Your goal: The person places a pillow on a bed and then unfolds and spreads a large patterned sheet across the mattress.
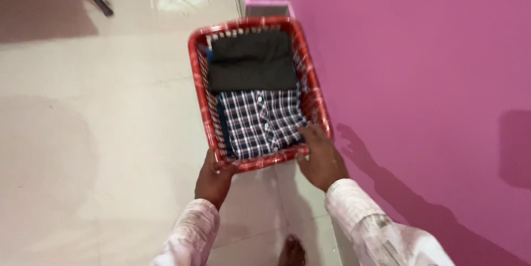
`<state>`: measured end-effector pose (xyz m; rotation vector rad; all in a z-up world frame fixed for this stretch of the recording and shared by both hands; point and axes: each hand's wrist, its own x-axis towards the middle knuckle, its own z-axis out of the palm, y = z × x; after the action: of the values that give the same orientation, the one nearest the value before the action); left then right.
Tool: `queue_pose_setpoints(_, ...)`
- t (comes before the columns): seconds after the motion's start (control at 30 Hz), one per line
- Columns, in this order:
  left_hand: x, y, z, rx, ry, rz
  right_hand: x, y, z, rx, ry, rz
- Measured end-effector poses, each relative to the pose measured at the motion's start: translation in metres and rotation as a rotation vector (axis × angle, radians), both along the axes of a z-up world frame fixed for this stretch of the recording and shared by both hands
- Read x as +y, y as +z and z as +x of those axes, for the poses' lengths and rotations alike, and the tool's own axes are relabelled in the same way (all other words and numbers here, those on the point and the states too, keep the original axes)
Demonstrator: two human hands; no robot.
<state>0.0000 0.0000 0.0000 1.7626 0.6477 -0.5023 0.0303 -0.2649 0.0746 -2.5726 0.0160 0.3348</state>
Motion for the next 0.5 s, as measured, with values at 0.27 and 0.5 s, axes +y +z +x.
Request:
queue_pose_setpoints(0.27, -0.031, 0.163, 0.005, -0.153, 0.243, -0.259, 0.016, 0.167, -0.020, -0.168, -0.041, 0.061)
queue_pose_setpoints(0.5, -0.041, 0.323, -0.021, 0.041, 0.298, -0.246, 0.002, 0.283, -0.058, -0.139, -0.223, 0.148)
